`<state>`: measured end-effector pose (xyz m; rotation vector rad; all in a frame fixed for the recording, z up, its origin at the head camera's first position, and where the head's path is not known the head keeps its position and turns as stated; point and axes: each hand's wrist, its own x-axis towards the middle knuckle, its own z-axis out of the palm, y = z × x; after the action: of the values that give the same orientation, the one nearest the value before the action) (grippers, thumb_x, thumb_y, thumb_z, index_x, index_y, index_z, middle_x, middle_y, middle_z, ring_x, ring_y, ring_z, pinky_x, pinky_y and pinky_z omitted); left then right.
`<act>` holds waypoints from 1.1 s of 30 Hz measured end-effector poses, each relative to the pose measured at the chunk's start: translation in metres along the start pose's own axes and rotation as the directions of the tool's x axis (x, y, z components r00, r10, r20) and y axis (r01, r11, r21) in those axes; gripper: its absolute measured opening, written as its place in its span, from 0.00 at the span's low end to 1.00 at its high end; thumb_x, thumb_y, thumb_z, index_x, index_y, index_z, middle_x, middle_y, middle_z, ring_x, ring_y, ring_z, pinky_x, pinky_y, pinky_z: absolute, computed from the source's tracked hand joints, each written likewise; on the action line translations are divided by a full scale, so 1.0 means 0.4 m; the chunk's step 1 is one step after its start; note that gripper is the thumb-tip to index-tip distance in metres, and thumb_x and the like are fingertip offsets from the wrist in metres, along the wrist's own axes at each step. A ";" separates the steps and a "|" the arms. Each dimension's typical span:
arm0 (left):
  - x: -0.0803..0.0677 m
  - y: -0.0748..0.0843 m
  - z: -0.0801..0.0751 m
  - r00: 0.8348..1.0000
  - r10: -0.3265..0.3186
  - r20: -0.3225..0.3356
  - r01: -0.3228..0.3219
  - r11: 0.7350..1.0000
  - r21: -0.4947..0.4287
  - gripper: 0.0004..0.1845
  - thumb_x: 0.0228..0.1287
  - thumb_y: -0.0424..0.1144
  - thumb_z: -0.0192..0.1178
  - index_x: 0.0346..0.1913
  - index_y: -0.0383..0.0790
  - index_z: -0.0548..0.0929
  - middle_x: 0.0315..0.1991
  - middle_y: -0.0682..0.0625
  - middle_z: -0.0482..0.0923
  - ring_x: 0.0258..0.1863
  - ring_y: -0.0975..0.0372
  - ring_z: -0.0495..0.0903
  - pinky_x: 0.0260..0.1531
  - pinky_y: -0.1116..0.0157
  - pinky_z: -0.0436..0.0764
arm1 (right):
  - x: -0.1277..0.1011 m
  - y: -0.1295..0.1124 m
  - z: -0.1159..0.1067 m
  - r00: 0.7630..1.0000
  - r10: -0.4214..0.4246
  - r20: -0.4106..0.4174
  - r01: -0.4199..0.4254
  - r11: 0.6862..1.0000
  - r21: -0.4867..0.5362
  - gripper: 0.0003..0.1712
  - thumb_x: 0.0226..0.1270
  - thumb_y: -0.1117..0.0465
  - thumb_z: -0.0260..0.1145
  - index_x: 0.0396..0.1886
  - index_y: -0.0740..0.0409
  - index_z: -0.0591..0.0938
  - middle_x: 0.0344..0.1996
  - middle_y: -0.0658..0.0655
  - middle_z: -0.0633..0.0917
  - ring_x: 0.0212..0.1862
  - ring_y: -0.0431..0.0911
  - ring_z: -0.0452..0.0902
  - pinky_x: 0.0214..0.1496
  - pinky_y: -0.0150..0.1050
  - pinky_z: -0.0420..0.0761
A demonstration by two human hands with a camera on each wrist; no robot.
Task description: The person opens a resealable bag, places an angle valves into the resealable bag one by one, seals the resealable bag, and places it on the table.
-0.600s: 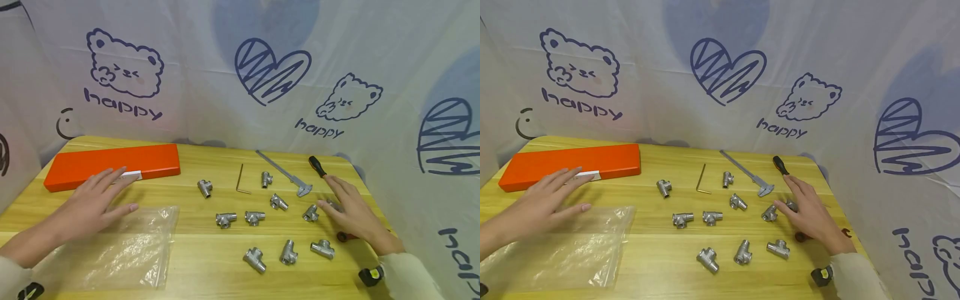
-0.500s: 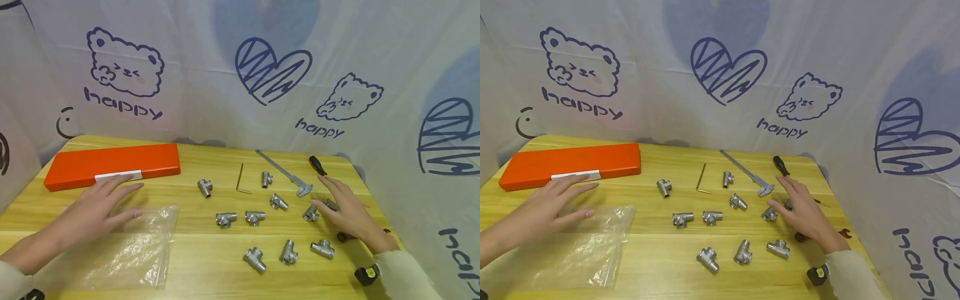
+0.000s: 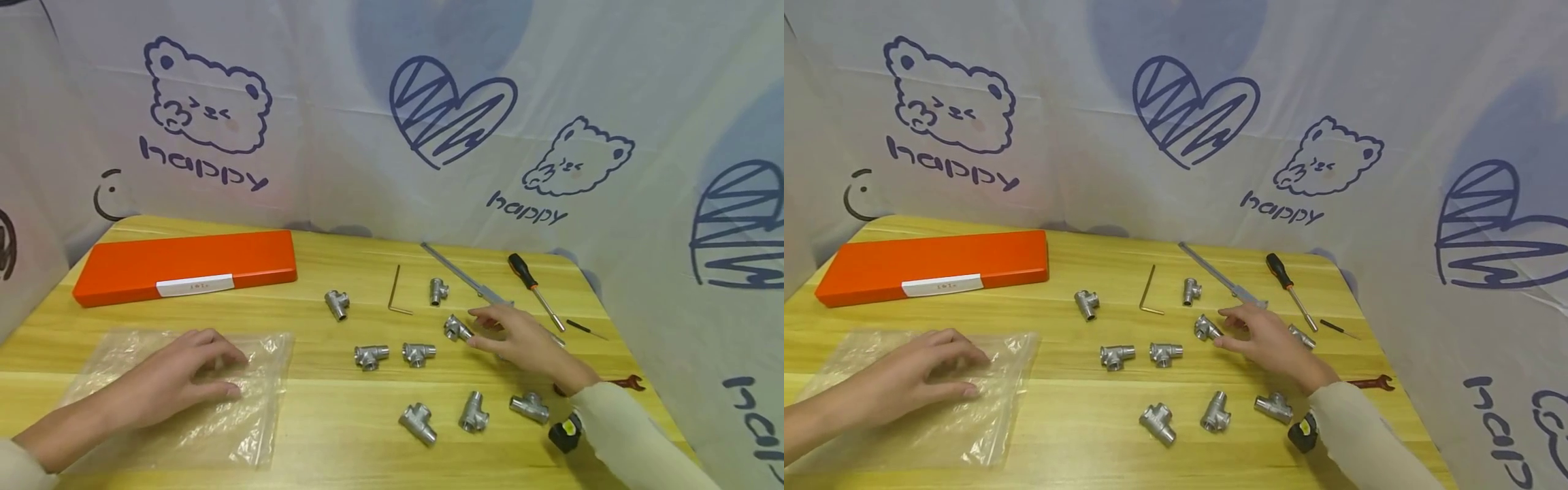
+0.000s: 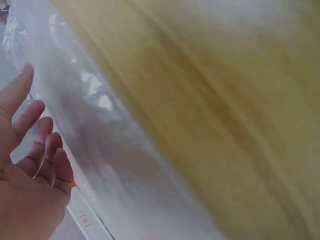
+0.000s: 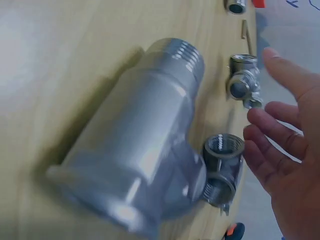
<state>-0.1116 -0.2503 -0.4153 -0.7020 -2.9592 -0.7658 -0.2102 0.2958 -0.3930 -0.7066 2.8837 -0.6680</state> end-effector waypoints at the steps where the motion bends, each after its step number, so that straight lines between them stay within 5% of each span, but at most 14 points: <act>1: -0.002 -0.003 0.003 1.000 -0.006 0.010 0.006 1.000 -0.011 0.22 0.65 0.60 0.75 0.58 0.60 0.87 0.51 0.66 0.80 0.47 0.70 0.75 0.46 0.64 0.82 | 0.006 -0.002 0.003 1.000 -0.002 0.012 0.002 1.000 -0.006 0.34 0.75 0.46 0.76 0.70 0.62 0.82 0.55 0.55 0.90 0.56 0.50 0.86 0.63 0.54 0.87; 11: 0.006 -0.021 0.024 1.000 0.023 0.001 -0.023 0.990 -0.141 0.07 0.71 0.48 0.74 0.45 0.62 0.85 0.39 0.68 0.78 0.41 0.74 0.73 0.41 0.69 0.79 | 0.038 -0.007 0.012 0.997 0.033 0.073 -0.030 0.999 -0.044 0.15 0.74 0.50 0.77 0.49 0.55 0.90 0.37 0.45 0.88 0.39 0.37 0.80 0.43 0.35 0.84; 21: -0.003 -0.003 0.020 0.997 -0.014 -0.071 0.008 0.996 -0.083 0.06 0.72 0.46 0.74 0.42 0.63 0.86 0.37 0.72 0.79 0.39 0.76 0.73 0.41 0.69 0.79 | 0.050 -0.034 -0.004 0.998 -0.035 -0.053 0.035 0.999 -0.010 0.10 0.77 0.58 0.74 0.51 0.56 0.91 0.41 0.49 0.92 0.43 0.40 0.86 0.49 0.42 0.89; 26: -0.006 0.013 0.013 0.997 -0.025 -0.077 0.018 0.995 -0.095 0.06 0.71 0.44 0.75 0.41 0.58 0.87 0.35 0.71 0.78 0.38 0.75 0.73 0.40 0.69 0.79 | 0.077 -0.122 -0.004 0.993 -0.099 -0.067 0.104 0.992 0.069 0.11 0.78 0.56 0.73 0.53 0.55 0.90 0.44 0.49 0.92 0.46 0.41 0.87 0.54 0.46 0.90; 33: -0.003 0.015 0.010 0.996 -0.030 -0.088 0.020 0.993 -0.114 0.09 0.68 0.43 0.78 0.40 0.62 0.86 0.35 0.69 0.78 0.37 0.75 0.74 0.38 0.70 0.78 | 0.136 -0.302 0.058 0.959 -0.282 0.035 0.273 0.949 0.157 0.10 0.79 0.59 0.70 0.52 0.58 0.86 0.44 0.52 0.88 0.44 0.39 0.84 0.51 0.36 0.89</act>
<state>-0.1075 -0.2442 -0.4163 -0.6194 -2.8685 -0.9463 -0.2036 0.1654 -0.3604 -1.1016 2.6704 -0.8710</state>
